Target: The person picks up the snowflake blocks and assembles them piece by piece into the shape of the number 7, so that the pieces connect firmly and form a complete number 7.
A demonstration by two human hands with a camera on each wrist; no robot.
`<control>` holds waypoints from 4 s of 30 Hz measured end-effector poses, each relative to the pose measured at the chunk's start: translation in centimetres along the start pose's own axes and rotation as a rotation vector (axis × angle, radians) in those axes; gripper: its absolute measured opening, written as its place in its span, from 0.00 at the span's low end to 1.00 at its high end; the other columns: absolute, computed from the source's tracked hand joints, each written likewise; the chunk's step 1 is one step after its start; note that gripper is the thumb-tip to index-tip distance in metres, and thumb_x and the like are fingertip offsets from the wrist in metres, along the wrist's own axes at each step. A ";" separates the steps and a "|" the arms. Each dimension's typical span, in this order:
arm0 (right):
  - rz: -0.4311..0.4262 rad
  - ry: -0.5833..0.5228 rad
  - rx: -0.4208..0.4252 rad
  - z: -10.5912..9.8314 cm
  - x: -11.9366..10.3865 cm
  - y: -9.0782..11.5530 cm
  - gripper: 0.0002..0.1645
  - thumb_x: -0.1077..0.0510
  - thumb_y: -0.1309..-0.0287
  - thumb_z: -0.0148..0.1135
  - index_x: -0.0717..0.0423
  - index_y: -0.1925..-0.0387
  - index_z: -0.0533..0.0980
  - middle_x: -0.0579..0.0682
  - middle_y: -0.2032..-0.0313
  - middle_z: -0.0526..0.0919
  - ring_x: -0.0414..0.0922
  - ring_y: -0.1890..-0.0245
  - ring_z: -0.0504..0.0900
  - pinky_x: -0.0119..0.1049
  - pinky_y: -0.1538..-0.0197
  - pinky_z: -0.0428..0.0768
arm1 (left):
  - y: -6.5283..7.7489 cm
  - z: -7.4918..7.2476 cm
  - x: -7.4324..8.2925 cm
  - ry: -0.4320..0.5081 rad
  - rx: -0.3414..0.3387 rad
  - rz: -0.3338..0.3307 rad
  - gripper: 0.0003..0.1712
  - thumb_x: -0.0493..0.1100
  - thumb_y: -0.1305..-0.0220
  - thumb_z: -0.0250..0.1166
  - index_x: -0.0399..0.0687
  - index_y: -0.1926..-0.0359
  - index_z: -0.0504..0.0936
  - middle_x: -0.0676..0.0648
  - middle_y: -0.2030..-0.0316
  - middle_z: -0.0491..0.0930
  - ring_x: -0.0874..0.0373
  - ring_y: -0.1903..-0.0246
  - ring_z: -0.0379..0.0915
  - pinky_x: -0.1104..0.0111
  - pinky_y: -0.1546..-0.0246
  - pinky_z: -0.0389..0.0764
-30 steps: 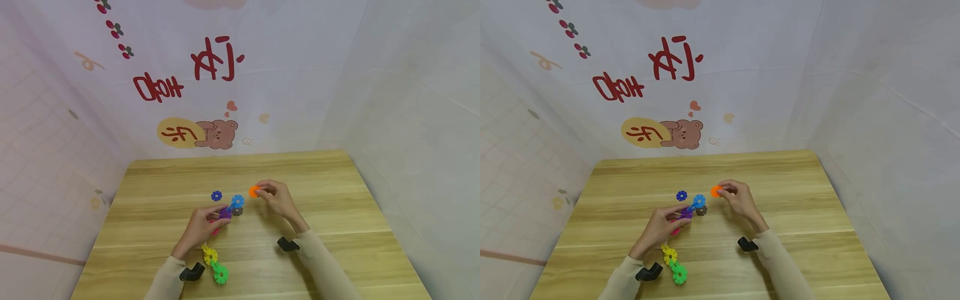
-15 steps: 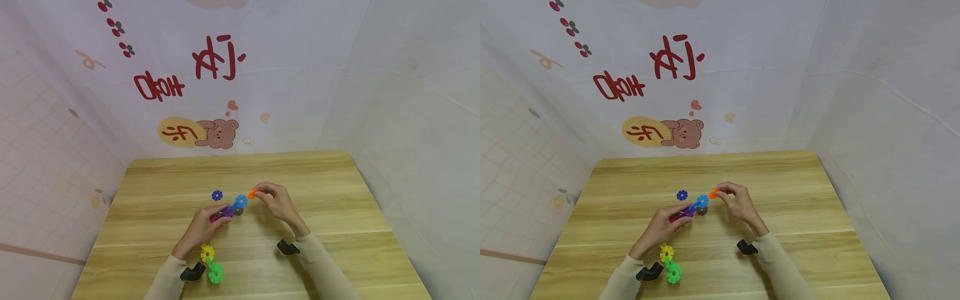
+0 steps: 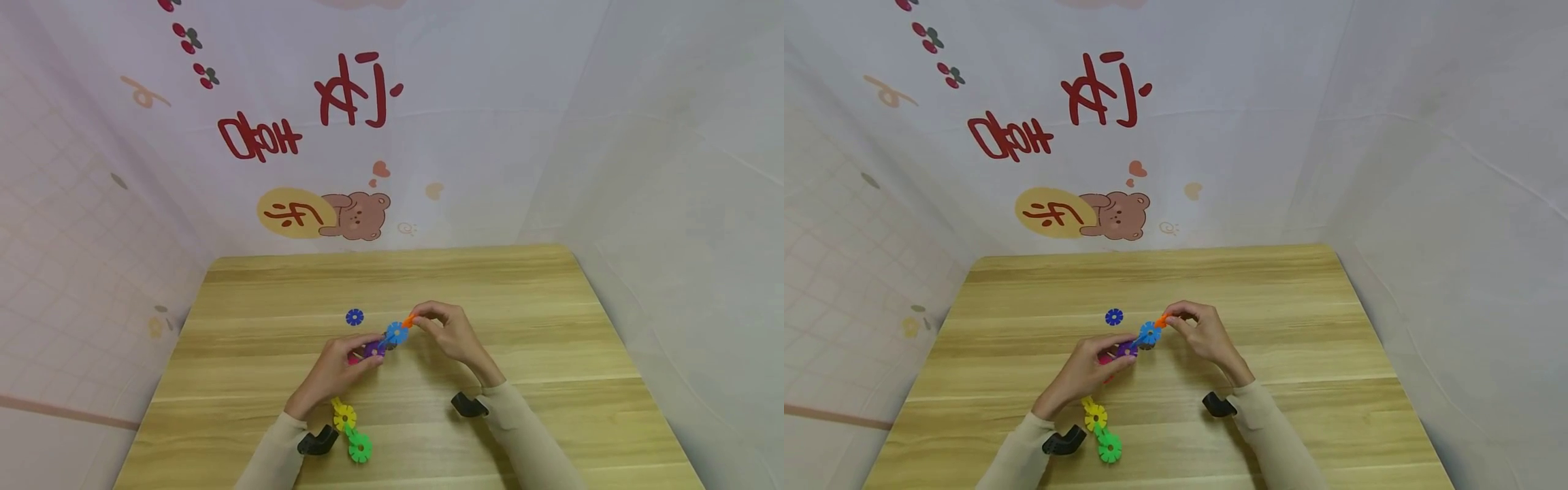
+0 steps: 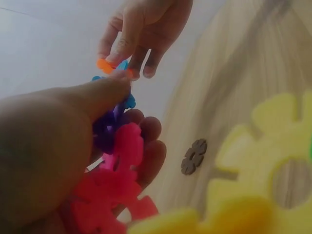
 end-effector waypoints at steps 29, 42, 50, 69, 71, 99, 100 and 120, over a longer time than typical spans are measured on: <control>-0.116 -0.018 0.010 1.5 -0.8 1.1 0.06 0.70 0.30 0.74 0.58 0.58 0.89 0.60 0.62 0.92 0.39 0.57 0.92 0.32 0.45 0.93 | -1.1 0.4 1.2 -0.046 0.126 0.031 0.04 0.33 0.21 0.71 0.46 0.55 0.85 0.45 0.55 0.94 0.69 0.69 0.71 0.77 0.70 0.74; -0.137 -0.073 0.066 2.5 -0.8 1.3 0.02 0.70 0.31 0.75 0.64 0.59 0.88 0.60 0.63 0.91 0.45 0.60 0.91 0.29 0.51 0.90 | -1.1 0.7 1.3 -0.025 0.178 0.110 0.03 0.34 0.22 0.72 0.43 0.57 0.85 0.42 0.61 0.93 0.72 0.73 0.66 0.78 0.75 0.69; -0.128 -0.082 0.080 3.2 -0.6 1.4 0.06 0.72 0.32 0.75 0.61 0.59 0.89 0.65 0.63 0.92 0.53 0.61 0.93 0.31 0.49 0.93 | -0.5 0.3 0.6 -0.036 0.160 0.039 0.02 0.37 0.22 0.73 0.47 0.55 0.86 0.46 0.58 0.94 0.69 0.67 0.77 0.75 0.68 0.80; -0.128 0.002 0.056 5.1 -0.9 0.8 0.07 0.68 0.31 0.76 0.54 0.58 0.89 0.56 0.60 0.94 0.47 0.60 0.95 0.37 0.50 0.95 | -0.8 -0.2 0.3 0.027 0.147 0.037 0.08 0.41 0.22 0.75 0.54 0.47 0.90 0.49 0.44 0.93 0.50 0.47 0.93 0.67 0.48 0.94; -0.135 -0.011 0.044 5.4 -1.1 0.7 0.07 0.69 0.31 0.76 0.55 0.58 0.89 0.56 0.60 0.94 0.49 0.60 0.95 0.37 0.51 0.95 | -0.8 -0.3 0.4 0.016 0.158 0.055 0.07 0.41 0.23 0.75 0.55 0.48 0.91 0.51 0.45 0.93 0.53 0.49 0.93 0.68 0.49 0.93; 0.133 0.229 -0.183 7.7 2.4 -4.9 0.15 0.62 0.21 0.70 0.66 0.41 0.87 0.57 0.47 0.94 0.52 0.48 0.94 0.42 0.44 0.95 | 2.4 -5.5 -0.7 -0.128 0.328 0.043 0.08 0.35 0.24 0.75 0.50 0.49 0.92 0.48 0.47 0.95 0.61 0.54 0.88 0.71 0.57 0.87; 0.134 0.249 -0.196 8.0 2.7 -5.2 0.15 0.61 0.21 0.70 0.65 0.41 0.87 0.57 0.46 0.94 0.53 0.47 0.94 0.43 0.42 0.95 | 2.5 -5.8 -0.8 -0.133 0.336 0.044 0.08 0.35 0.24 0.75 0.50 0.49 0.92 0.49 0.47 0.95 0.61 0.54 0.88 0.71 0.56 0.87; 0.130 0.513 -0.288 11.3 6.2 -8.7 0.20 0.48 0.26 0.75 0.52 0.39 0.89 0.54 0.41 0.90 0.57 0.38 0.82 0.59 0.31 0.76 | 4.0 -10.3 -3.1 -0.217 0.561 0.022 0.05 0.30 0.27 0.75 0.38 0.53 0.91 0.38 0.48 0.95 0.39 0.56 0.94 0.85 0.59 0.84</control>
Point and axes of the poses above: each hand's wrist, its own y-axis away from the middle knuckle, its own z-axis out of the palm, x = y × z, the point moved 4 cm from there along -y, towards the middle knuckle
